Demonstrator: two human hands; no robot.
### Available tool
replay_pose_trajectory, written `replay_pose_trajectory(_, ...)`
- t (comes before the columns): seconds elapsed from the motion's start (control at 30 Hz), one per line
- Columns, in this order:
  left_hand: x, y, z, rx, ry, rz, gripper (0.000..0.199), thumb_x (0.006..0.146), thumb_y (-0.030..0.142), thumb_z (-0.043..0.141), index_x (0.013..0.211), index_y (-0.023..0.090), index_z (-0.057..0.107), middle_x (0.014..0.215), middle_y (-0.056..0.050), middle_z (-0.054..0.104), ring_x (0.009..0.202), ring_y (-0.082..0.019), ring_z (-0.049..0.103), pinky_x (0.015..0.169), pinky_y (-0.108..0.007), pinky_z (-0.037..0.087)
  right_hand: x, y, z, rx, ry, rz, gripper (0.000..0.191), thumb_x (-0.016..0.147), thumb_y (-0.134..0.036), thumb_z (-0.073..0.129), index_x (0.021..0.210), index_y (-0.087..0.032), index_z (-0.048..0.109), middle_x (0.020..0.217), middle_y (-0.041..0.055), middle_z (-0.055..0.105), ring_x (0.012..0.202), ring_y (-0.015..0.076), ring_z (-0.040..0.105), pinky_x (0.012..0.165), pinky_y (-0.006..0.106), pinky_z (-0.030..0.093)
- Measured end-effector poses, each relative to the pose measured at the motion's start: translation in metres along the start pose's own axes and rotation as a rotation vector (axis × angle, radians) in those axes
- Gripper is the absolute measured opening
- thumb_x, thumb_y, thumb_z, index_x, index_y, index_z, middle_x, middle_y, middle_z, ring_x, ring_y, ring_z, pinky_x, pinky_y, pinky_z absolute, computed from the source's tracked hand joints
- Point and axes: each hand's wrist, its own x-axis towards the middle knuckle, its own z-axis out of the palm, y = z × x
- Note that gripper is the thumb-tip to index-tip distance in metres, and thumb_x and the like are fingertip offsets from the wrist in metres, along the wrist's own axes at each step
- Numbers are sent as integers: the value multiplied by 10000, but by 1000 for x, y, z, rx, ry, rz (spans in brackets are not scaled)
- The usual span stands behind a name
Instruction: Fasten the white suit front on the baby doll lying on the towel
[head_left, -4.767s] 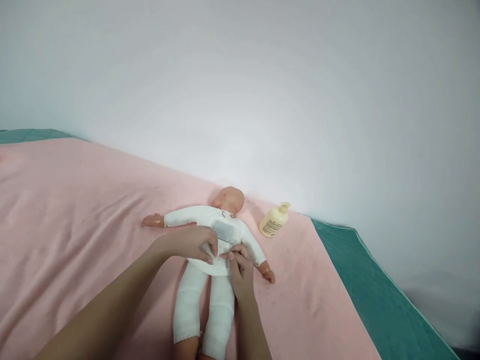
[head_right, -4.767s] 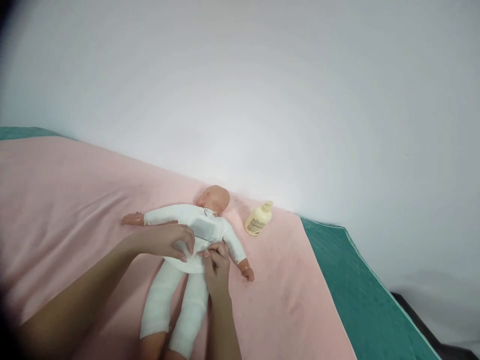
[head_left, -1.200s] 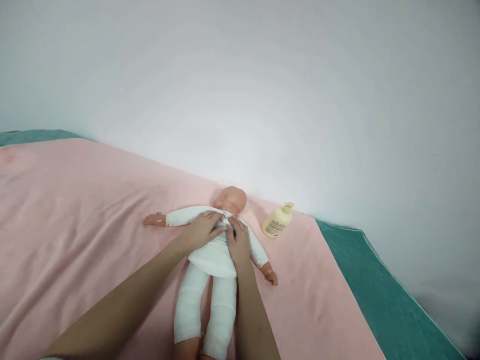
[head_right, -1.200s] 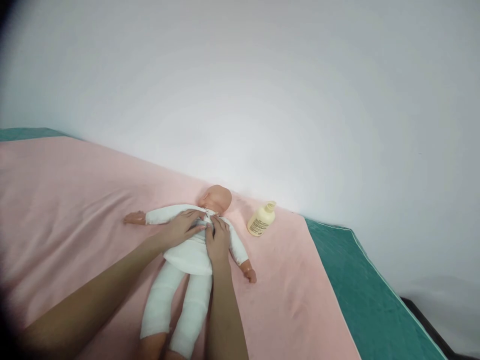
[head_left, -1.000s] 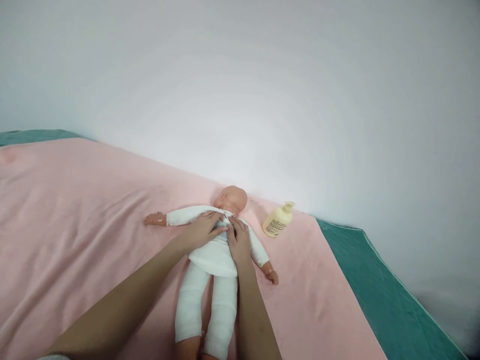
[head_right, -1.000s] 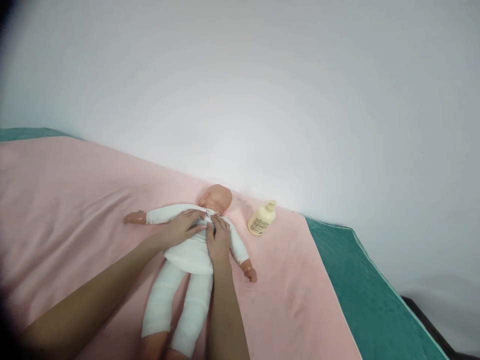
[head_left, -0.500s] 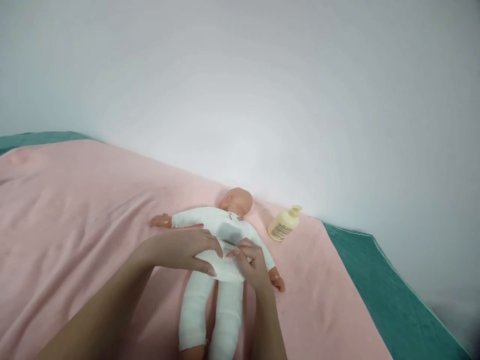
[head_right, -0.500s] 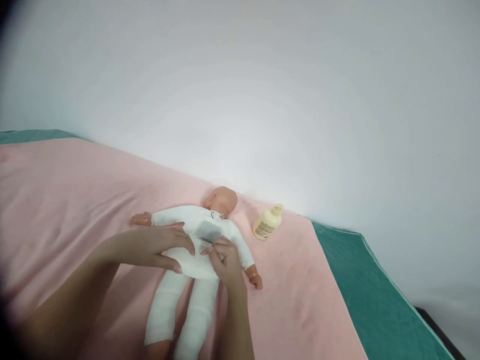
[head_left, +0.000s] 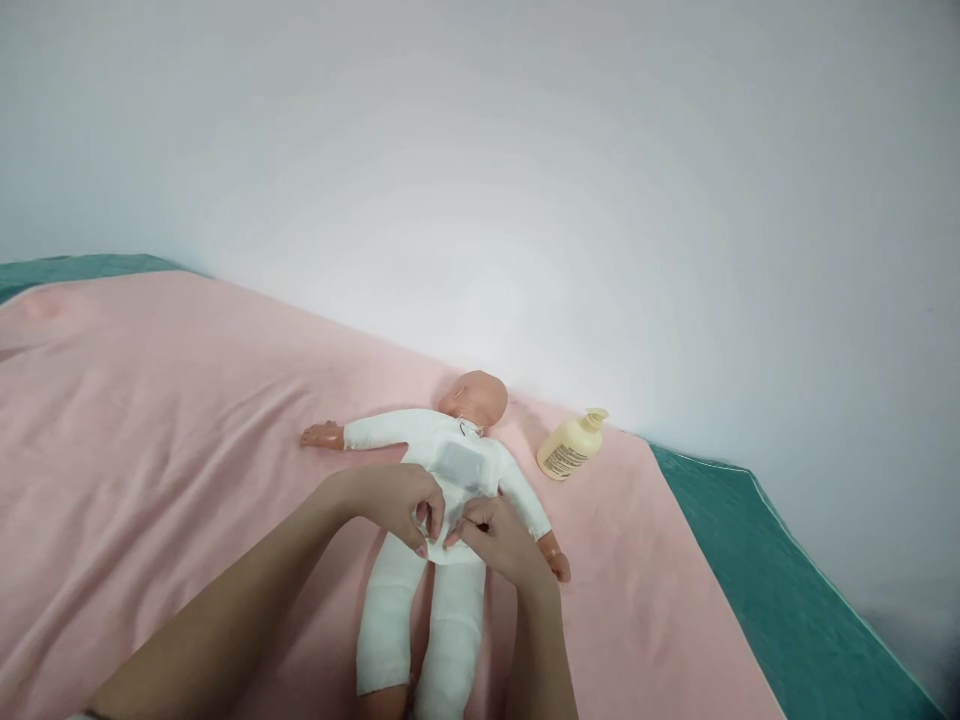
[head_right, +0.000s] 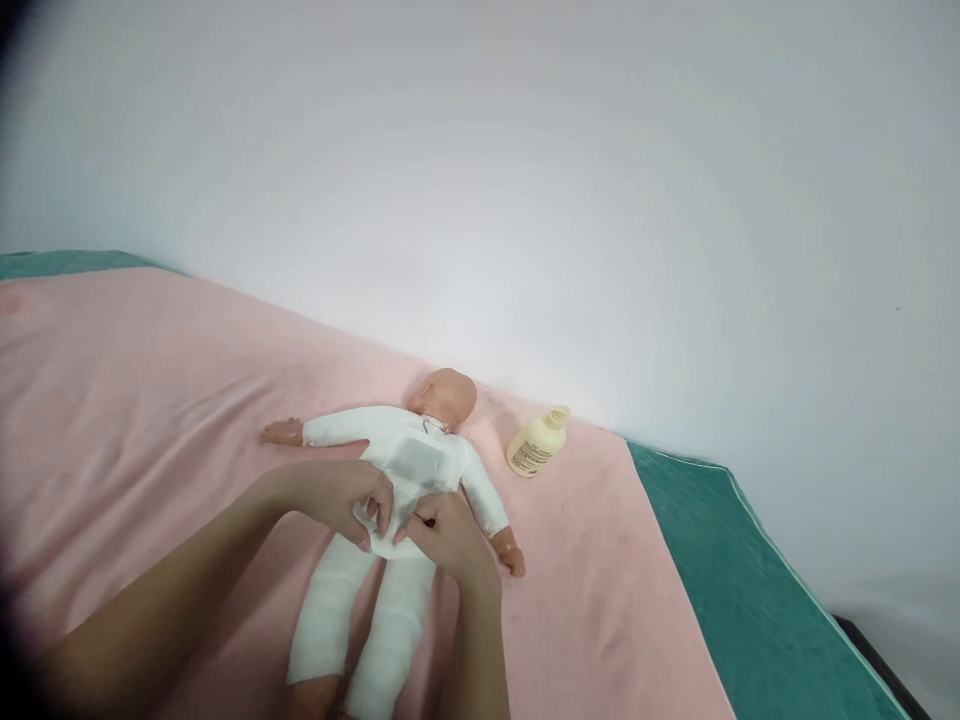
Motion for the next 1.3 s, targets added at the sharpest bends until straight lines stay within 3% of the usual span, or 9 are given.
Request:
replay_pose_trajectory(0.2, 1, -7, -4, -192, 72, 49, 179, 631, 404, 763, 753, 274, 744, 760, 4, 713, 714, -201, 613, 610, -265, 471, 5, 5, 4, 13, 12, -98, 288, 803, -172, 529, 591, -214, 721, 515, -25, 540, 511, 107, 450, 486, 218, 338)
replay_pose_trajectory(0.33, -2, -6, -11, -120, 132, 64, 183, 706, 392, 724, 813, 244, 741, 866, -9, 721, 795, -201, 629, 700, -265, 476, 10, 11, 2, 41, 99, -113, 308, 838, -212, 494, 668, -196, 750, 557, -12, 508, 545, 108, 452, 505, 219, 338)
replay_pose_trajectory(0.43, -3, -8, -12, -63, 90, 23, 182, 743, 350, 698, 876, 230, 729, 949, -11, 720, 866, -211, 635, 752, -275, 482, 13, 14, 2, 56, 180, -89, 319, 863, -254, 494, 699, -185, 759, 572, 1, 490, 546, 119, 444, 493, 238, 326)
replay_pose_trajectory(0.6, 0, -15, -9, -35, 52, 23, 197, 720, 311, 716, 901, 233, 726, 962, -3, 726, 889, -204, 639, 749, -274, 494, 15, 13, 6, 38, 141, -67, 304, 858, -225, 522, 665, -197, 754, 595, 1, 511, 538, 110, 452, 480, 242, 313)
replay_pose_trajectory(0.73, 3, -16, -8, -11, 104, 33, 180, 734, 318, 695, 888, 231, 729, 932, -5, 725, 871, -212, 647, 721, -275, 492, 16, 15, 7, 40, 165, -70, 316, 859, -236, 505, 659, -194, 747, 587, -12, 490, 556, 111, 462, 510, 232, 325)
replay_pose_trajectory(0.9, 6, -17, -10, 40, 221, 48, 199, 757, 297, 660, 922, 207, 727, 930, -33, 717, 881, -235, 644, 739, -297, 489, 20, 24, 7, 100, 334, -76, 331, 866, -247, 472, 695, -190, 750, 640, 2, 534, 620, 134, 517, 586, 250, 378)
replay_pose_trajectory(1.13, 10, -23, -5, 11, 230, -6, 221, 699, 276, 679, 901, 205, 734, 919, -27, 720, 871, -253, 639, 719, -300, 493, 23, 31, 10, 87, 299, -29, 321, 851, -236, 478, 679, -198, 747, 667, 0, 556, 634, 137, 542, 586, 249, 376)
replay_pose_trajectory(1.3, 15, -14, -7, 11, 320, 17, 187, 793, 275, 578, 828, 161, 721, 864, -57, 720, 811, -242, 627, 734, -315, 481, 25, 33, 11, 126, 425, -67, 326, 878, -278, 483, 683, -186, 728, 666, 8, 575, 647, 151, 549, 626, 267, 400)
